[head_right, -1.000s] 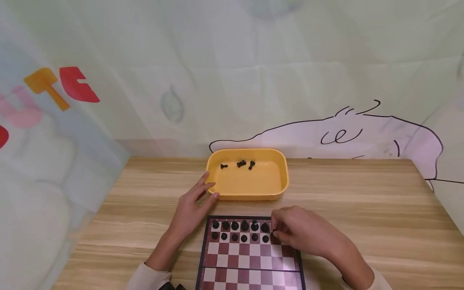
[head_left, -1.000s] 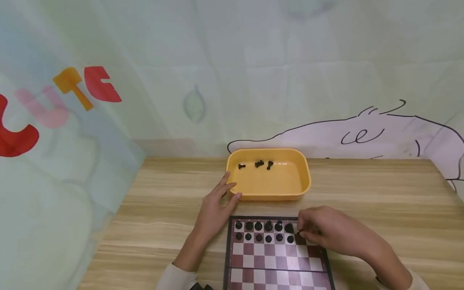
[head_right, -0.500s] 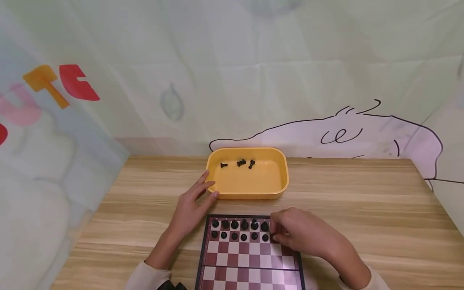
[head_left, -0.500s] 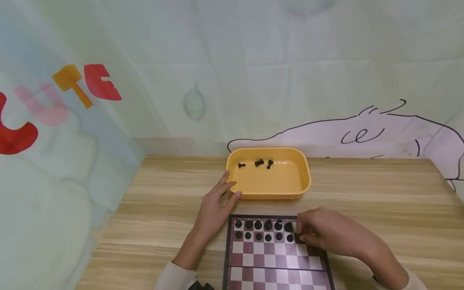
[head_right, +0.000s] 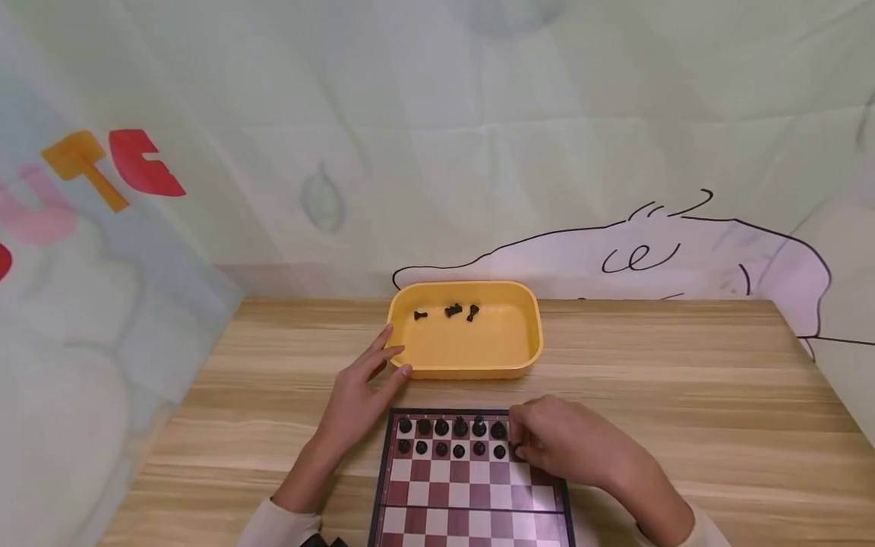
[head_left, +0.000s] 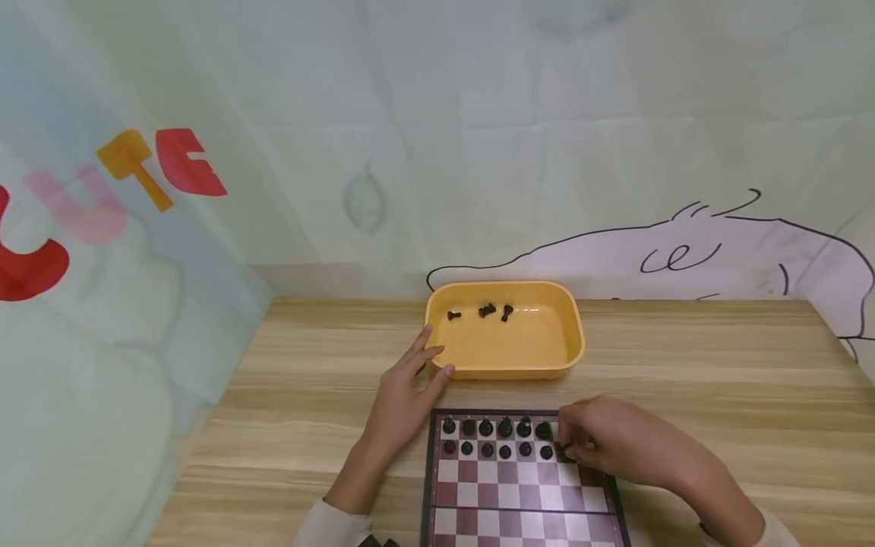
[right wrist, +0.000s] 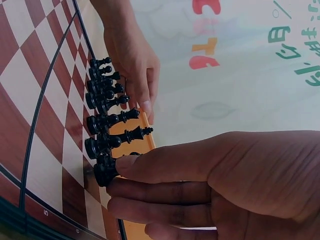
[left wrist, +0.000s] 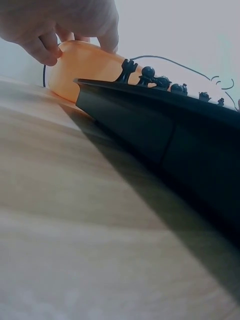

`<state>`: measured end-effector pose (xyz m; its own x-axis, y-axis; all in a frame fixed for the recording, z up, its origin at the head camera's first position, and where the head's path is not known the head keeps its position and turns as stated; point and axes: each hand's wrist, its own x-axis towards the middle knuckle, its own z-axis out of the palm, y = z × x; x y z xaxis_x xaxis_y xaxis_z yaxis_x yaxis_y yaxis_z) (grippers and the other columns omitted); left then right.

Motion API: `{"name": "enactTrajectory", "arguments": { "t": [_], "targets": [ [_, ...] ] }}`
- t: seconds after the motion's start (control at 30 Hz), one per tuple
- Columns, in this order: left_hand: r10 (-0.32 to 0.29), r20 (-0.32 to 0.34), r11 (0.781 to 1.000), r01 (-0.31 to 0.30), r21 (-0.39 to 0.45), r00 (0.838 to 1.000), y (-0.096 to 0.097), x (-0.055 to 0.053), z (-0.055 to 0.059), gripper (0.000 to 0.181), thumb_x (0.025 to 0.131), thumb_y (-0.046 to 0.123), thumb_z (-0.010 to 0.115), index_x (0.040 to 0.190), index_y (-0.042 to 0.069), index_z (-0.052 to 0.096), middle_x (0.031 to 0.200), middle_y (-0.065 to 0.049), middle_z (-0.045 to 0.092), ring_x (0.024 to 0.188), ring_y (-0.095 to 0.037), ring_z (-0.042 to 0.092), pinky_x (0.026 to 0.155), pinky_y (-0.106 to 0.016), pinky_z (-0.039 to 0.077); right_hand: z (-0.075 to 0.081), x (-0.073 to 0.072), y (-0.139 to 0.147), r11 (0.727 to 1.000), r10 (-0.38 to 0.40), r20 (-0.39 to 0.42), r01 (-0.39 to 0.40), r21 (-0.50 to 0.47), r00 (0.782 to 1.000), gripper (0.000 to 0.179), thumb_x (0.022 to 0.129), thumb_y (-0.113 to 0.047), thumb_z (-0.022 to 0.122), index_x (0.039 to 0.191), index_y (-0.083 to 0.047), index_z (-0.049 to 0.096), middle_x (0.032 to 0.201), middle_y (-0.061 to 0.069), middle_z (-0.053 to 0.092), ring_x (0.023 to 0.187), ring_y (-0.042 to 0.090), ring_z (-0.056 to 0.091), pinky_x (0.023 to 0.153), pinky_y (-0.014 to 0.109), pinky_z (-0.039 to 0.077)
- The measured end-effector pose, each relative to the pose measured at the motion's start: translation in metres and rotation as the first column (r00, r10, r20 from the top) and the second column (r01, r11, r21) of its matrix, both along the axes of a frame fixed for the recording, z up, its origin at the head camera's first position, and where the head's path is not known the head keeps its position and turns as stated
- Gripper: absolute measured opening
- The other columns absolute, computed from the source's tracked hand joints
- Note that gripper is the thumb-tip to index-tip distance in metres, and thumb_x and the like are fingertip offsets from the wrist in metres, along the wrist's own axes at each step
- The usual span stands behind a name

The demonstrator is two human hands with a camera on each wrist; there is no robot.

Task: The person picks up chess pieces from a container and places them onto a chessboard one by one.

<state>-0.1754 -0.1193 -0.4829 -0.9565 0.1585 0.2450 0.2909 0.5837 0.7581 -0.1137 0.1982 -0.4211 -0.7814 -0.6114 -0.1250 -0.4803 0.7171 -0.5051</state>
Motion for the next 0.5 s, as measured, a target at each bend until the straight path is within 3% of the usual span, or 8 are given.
{"name": "enactTrajectory", "arguments": {
  "t": [0.5],
  "targets": [
    [-0.004,-0.002,1.000,0.004,0.010,1.000,0.0000,0.0000,-0.0004,0.044,0.103,0.038,0.072,0.138,0.011,0.070,0.169,0.003,0.039,0.153,-0.021,0.045,0.119,-0.042,0.048,-0.0031,-0.0006,-0.0005,0.999,0.031,-0.043,-0.031,-0.010,0.999,0.024,0.087,-0.003,0.080,0.090,-0.024,0.071,0.088,-0.019,0.068,0.076,-0.005,0.055,0.065,0.021,0.056]
  ]
}}
